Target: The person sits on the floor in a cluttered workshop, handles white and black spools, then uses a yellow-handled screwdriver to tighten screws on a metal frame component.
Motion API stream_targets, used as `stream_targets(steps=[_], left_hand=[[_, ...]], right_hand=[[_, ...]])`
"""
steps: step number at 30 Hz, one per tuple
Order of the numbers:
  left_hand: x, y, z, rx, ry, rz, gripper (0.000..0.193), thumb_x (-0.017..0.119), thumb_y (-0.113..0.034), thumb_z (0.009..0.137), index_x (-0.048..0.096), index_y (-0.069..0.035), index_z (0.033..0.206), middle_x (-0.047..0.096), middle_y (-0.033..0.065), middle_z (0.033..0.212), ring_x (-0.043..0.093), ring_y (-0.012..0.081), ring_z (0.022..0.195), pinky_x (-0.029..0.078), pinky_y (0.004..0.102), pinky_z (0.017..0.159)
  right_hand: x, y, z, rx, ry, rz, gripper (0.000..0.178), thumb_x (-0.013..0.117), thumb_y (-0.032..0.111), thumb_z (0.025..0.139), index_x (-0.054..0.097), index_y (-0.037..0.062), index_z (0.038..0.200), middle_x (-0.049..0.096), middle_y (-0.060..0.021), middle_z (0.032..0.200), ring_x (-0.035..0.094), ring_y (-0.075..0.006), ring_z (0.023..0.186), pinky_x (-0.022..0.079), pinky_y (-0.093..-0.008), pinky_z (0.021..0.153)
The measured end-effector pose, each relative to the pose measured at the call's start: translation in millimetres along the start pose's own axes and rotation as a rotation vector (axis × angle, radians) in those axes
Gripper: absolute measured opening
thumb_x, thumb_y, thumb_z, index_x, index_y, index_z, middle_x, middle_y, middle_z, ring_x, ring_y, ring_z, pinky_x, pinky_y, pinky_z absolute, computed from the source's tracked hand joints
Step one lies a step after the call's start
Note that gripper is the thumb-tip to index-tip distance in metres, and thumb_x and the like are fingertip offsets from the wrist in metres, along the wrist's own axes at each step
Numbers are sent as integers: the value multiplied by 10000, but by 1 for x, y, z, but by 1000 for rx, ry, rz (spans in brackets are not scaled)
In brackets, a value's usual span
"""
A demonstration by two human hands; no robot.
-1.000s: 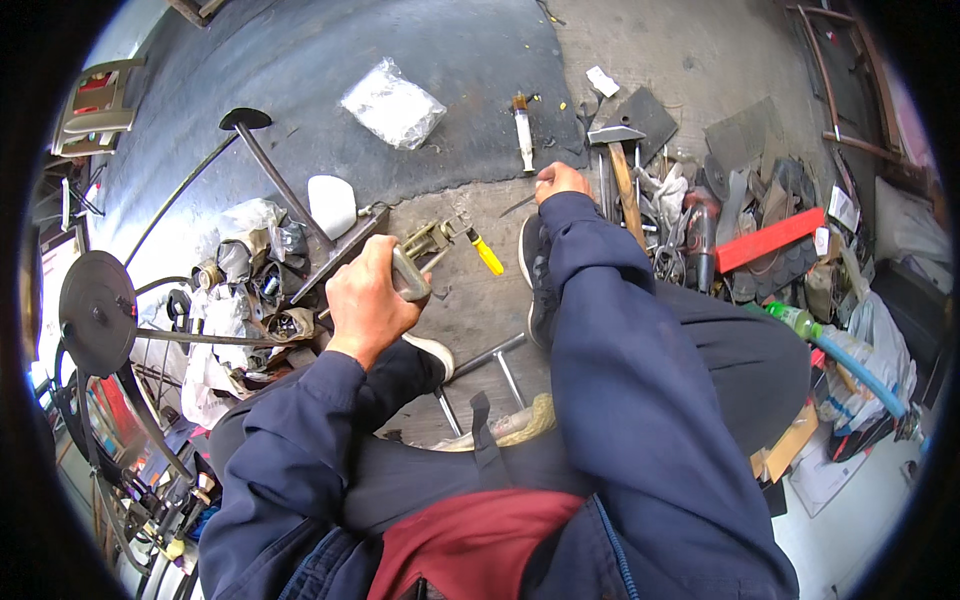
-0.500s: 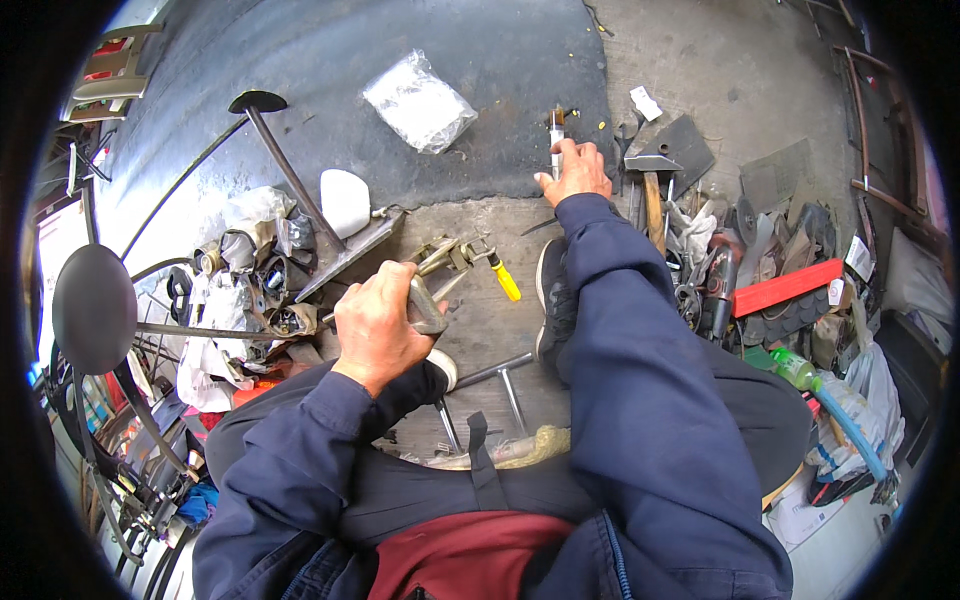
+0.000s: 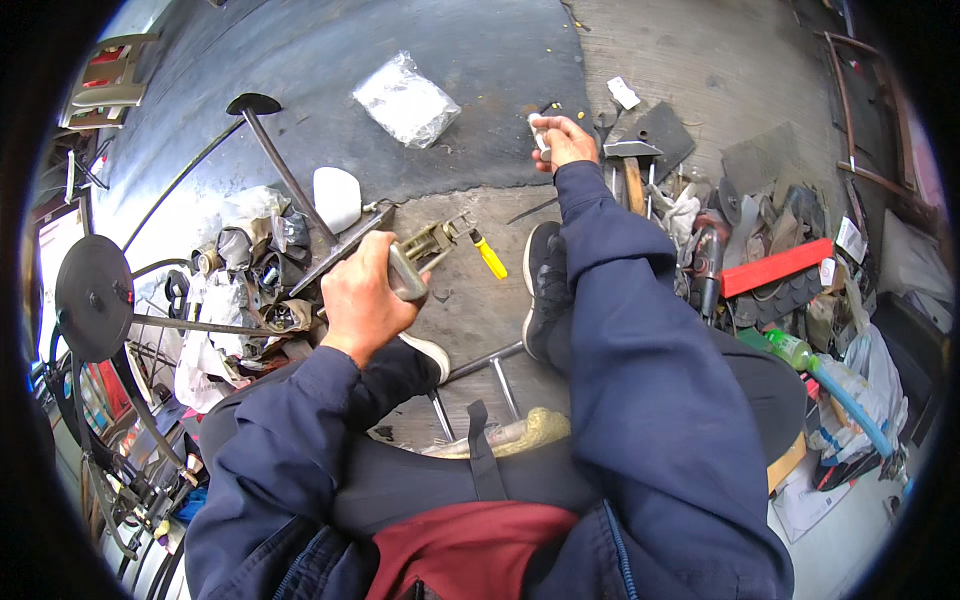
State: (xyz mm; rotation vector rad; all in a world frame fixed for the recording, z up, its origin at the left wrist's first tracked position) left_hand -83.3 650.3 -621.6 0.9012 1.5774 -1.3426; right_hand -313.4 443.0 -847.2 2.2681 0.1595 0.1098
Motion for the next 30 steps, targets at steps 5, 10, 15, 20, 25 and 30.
stream_targets(steps=[5,10,15,20,25,30], left_hand=[[-1,1,2,-18,-5,-38,517,870,-278,729,595,-80,1118,712,136,882,732,352,794,565,449,686],[-5,0,4,-11,6,-53,442,808,-230,730,570,-67,1065,699,131,921,731,360,801,570,460,672],[-9,6,2,-53,26,-96,491,841,-243,713,567,-67,1080,705,133,957,733,364,859,566,468,704],[-11,15,-3,-88,11,-133,538,870,-260,696,571,-70,1101,708,127,972,731,368,863,567,475,712],[-9,19,-7,-85,5,-120,610,936,-310,701,624,-79,1171,747,151,926,750,354,860,583,441,734],[-7,22,-7,-93,6,-128,603,937,-300,702,620,-67,1159,733,148,907,743,343,835,574,434,727]], right_hand=[[14,68,-54,-127,55,-67,309,782,146,908,692,95,1199,669,-44,870,639,-110,694,567,-285,595],[36,128,-127,-309,80,-204,366,791,121,908,654,78,1245,665,-39,836,605,-88,651,524,-278,558],[54,125,-213,-201,312,-72,299,637,155,1025,604,41,1299,702,-88,967,682,-130,692,599,-318,619],[70,62,-254,85,352,141,319,623,190,1053,578,52,1337,712,-111,967,657,-130,649,582,-317,592],[74,27,-247,157,363,221,322,611,328,1078,603,84,1288,629,-85,941,526,-103,595,502,-304,573],[68,4,-232,229,278,387,370,573,414,1105,617,64,1215,613,-89,894,495,-98,530,487,-307,512]])
Point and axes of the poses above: each hand's wrist, its own z-axis towards the middle knuckle, its own x-axis out of the palm, y = z × x, the point moved 9 cm from there along z, towards the middle knuckle
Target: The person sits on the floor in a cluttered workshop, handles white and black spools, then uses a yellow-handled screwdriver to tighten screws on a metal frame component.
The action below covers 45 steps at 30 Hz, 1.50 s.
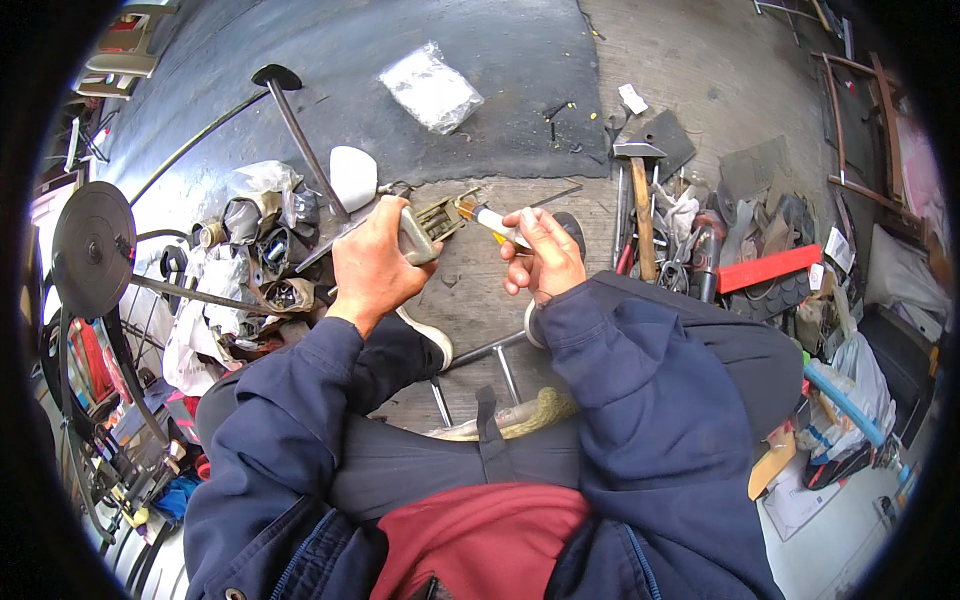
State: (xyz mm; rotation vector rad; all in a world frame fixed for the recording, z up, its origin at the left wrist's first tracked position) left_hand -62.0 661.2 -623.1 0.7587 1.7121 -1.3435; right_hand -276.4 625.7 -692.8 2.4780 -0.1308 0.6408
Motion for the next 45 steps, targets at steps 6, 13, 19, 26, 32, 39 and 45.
stream_targets(steps=[6,13,19,26,32,39,45], left_hand=[[1,-1,0,31,-33,-9,504,841,-247,698,599,-87,1111,697,113,939,722,364,760,569,460,672],[2,-1,1,45,-32,-2,504,870,-290,721,622,-65,1098,696,125,922,727,358,768,570,443,673],[1,-2,0,52,-30,-10,450,781,-150,681,585,-79,1079,659,86,912,724,301,788,547,426,668],[0,-3,1,41,-17,-23,449,768,-126,662,567,-82,1062,648,81,896,719,302,796,533,439,670],[1,1,-1,33,-21,-26,465,793,-159,669,581,-85,1076,661,94,902,716,325,794,534,444,675],[-6,9,-14,14,-85,-34,547,909,-303,699,626,-83,1112,690,96,898,716,332,744,550,442,667],[-6,6,-21,60,-82,-6,562,917,-293,691,623,-76,1119,671,93,858,706,315,732,538,426,652]], right_hand=[[-12,-11,10,-5,-45,-27,483,542,549,1088,604,76,1164,608,-96,847,458,-102,515,448,-309,501],[-16,-21,18,5,-54,5,580,503,644,1068,593,78,1158,609,-97,829,454,-101,504,440,-311,498],[-14,-21,21,-21,-56,-26,605,502,659,1062,578,68,1165,607,-97,831,446,-102,504,436,-311,503],[-5,-16,16,-100,-44,-203,525,498,575,1098,614,64,1140,605,-81,830,447,-87,527,434,-277,517],[10,-21,5,-223,50,-440,325,552,384,1122,655,76,1119,620,-29,839,463,-46,584,408,-216,547],[15,-25,-3,-273,72,-598,206,595,254,1101,663,60,1114,625,1,875,554,-64,786,459,-240,732],[26,-24,-9,-317,106,-665,217,595,279,1107,651,70,1123,613,10,864,457,-24,648,392,-200,591]])
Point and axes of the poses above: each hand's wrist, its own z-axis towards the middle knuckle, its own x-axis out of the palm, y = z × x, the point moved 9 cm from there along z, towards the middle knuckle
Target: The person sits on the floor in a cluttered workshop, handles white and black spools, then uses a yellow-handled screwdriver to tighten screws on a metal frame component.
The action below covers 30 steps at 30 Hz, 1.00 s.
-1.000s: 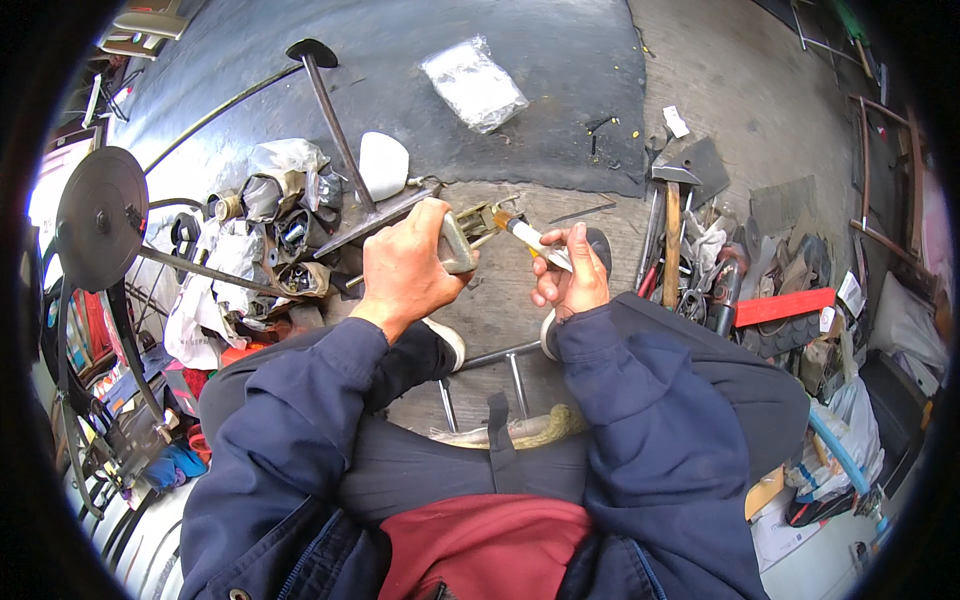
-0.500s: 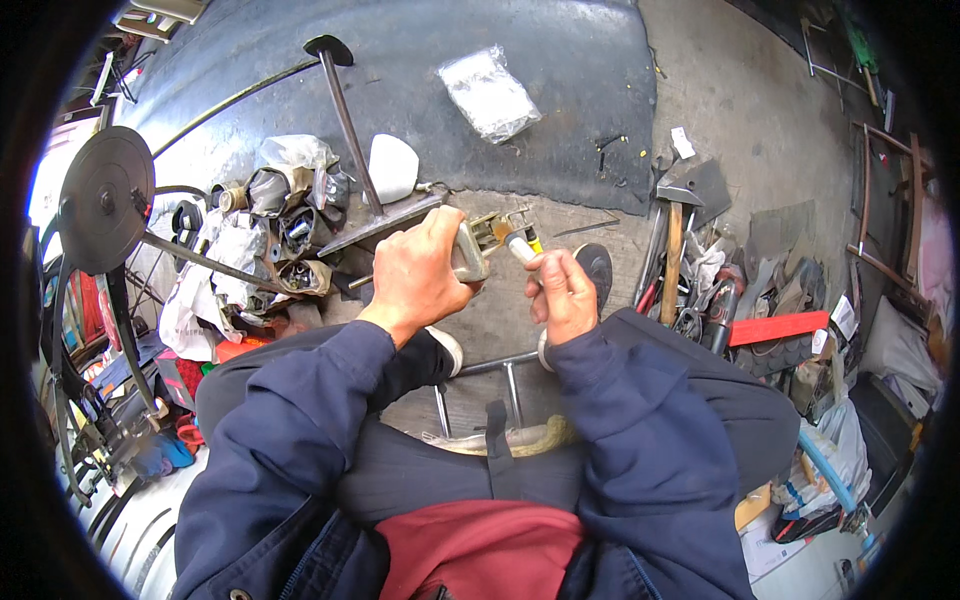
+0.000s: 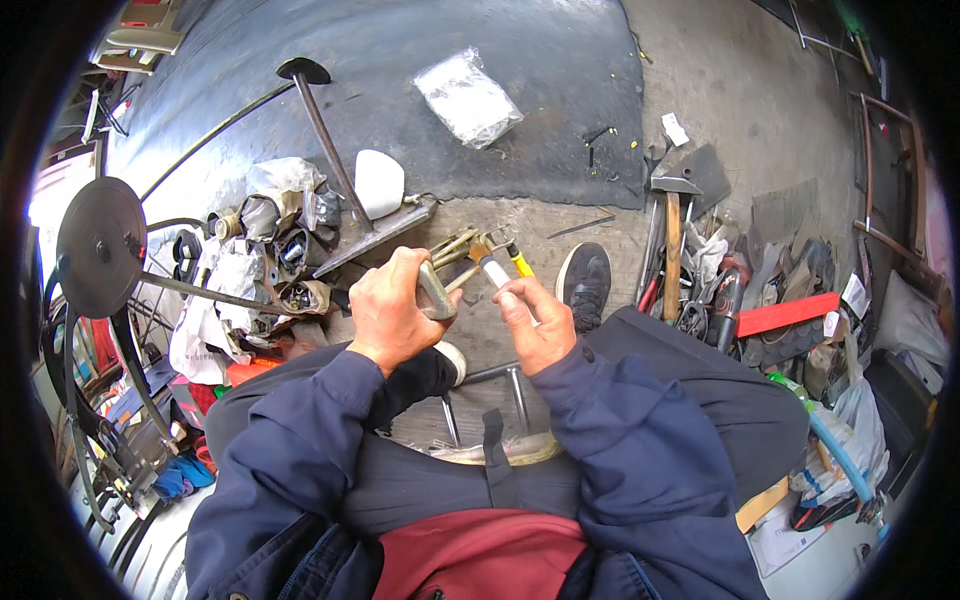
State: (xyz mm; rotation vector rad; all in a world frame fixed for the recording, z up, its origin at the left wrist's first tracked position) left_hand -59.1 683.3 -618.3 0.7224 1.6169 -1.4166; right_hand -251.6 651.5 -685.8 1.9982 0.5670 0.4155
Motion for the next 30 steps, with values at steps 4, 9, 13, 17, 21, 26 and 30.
stream_targets(steps=[4,9,13,17,21,26,30], left_hand=[[0,0,1,-3,-12,-8,568,923,-280,680,620,-73,1114,673,97,853,710,320,742,542,426,661],[0,-1,2,-9,-4,6,576,927,-275,675,615,-76,1117,679,97,851,711,327,745,546,426,668],[0,0,1,-21,-3,-29,500,891,-316,725,616,-92,1076,659,79,928,693,306,750,502,427,645],[-1,-1,1,-18,-2,-24,510,891,-317,723,615,-88,1085,658,80,928,693,306,751,505,428,645],[-2,0,2,-17,-10,-17,516,892,-318,723,617,-84,1092,659,82,929,693,307,752,506,426,644],[-2,0,2,-12,-20,0,581,928,-301,686,610,-84,1121,671,98,835,706,329,732,550,428,665],[-1,0,2,-17,-12,-2,576,927,-301,687,613,-83,1118,672,98,836,706,329,732,550,429,665]], right_hand=[[1,4,-4,-2,-4,-35,218,593,272,1107,662,66,1124,609,20,846,481,-27,682,399,-207,619],[0,8,-4,-42,-36,-72,208,594,253,1106,666,58,1125,604,18,848,505,-42,728,417,-216,653],[1,10,-2,-87,-46,-88,205,589,247,1110,666,58,1129,600,17,847,500,-40,727,415,-214,654],[1,5,-3,-29,-37,-49,218,583,264,1116,665,63,1129,595,20,840,482,-27,685,399,-207,612],[1,3,-4,-4,-38,-34,231,578,286,1119,659,69,1122,587,28,829,465,-18,645,385,-203,571],[2,1,-3,-3,-44,-15,252,571,309,1123,653,71,1115,578,33,819,463,-20,634,385,-201,564],[2,0,-3,3,-49,-8,261,567,316,1125,650,69,1108,566,38,801,454,-18,618,381,-200,552]])
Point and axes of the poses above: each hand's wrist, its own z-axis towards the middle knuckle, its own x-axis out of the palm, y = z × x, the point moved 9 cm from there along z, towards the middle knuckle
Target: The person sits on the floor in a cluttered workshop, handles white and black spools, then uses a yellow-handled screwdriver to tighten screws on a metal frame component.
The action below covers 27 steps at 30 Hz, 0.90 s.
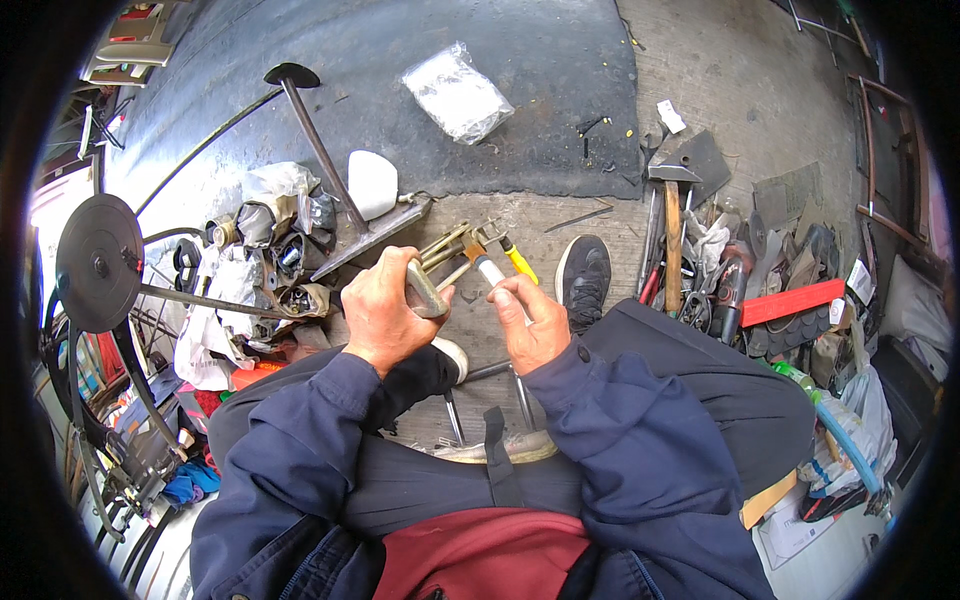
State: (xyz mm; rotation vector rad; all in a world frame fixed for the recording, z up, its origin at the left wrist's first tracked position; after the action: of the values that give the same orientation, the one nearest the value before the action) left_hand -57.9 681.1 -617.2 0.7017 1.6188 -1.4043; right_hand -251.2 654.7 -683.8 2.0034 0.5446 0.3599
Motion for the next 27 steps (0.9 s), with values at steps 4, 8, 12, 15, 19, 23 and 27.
stream_targets(steps=[4,8,12,15,19,23,27], left_hand=[[1,0,0,-5,10,5,574,926,-299,689,614,-82,1119,673,97,836,708,329,733,550,429,664],[0,0,0,2,-1,-8,570,925,-296,690,613,-82,1117,672,97,834,708,329,731,549,430,662],[1,0,0,1,2,-14,567,924,-295,691,611,-81,1114,670,97,835,707,328,730,548,431,660],[1,0,0,-1,4,-13,566,922,-297,693,611,-81,1114,668,97,835,706,327,728,546,429,659],[0,0,0,3,2,-11,565,920,-301,696,611,-81,1115,665,98,835,703,327,726,544,428,657],[1,-1,0,8,5,-7,565,918,-303,700,611,-79,1117,665,98,841,703,326,730,544,428,660],[1,-1,0,10,7,-3,566,916,-305,703,610,-76,1120,665,98,845,703,325,736,544,428,663]], right_hand=[[-1,-2,1,20,-9,-17,258,565,317,1126,639,71,1099,538,50,770,447,-16,604,374,-201,539],[0,0,1,-8,2,1,256,561,316,1128,629,72,1093,517,54,754,449,-18,601,375,-202,537],[1,2,1,-23,-2,-4,263,557,319,1129,624,67,1089,511,52,738,449,-21,590,377,-204,533],[2,3,2,-26,-4,-6,271,555,321,1130,622,63,1085,507,50,726,450,-23,581,378,-206,531],[0,3,2,-6,-6,-50,277,553,323,1131,619,60,1079,503,52,714,451,-24,574,379,-208,529],[0,0,2,27,0,-36,255,574,294,1117,631,49,1078,583,-7,777,523,-77,685,444,-268,642],[1,5,3,-48,-8,-18,283,551,328,1131,620,58,1076,500,50,699,456,-28,564,380,-214,523]])
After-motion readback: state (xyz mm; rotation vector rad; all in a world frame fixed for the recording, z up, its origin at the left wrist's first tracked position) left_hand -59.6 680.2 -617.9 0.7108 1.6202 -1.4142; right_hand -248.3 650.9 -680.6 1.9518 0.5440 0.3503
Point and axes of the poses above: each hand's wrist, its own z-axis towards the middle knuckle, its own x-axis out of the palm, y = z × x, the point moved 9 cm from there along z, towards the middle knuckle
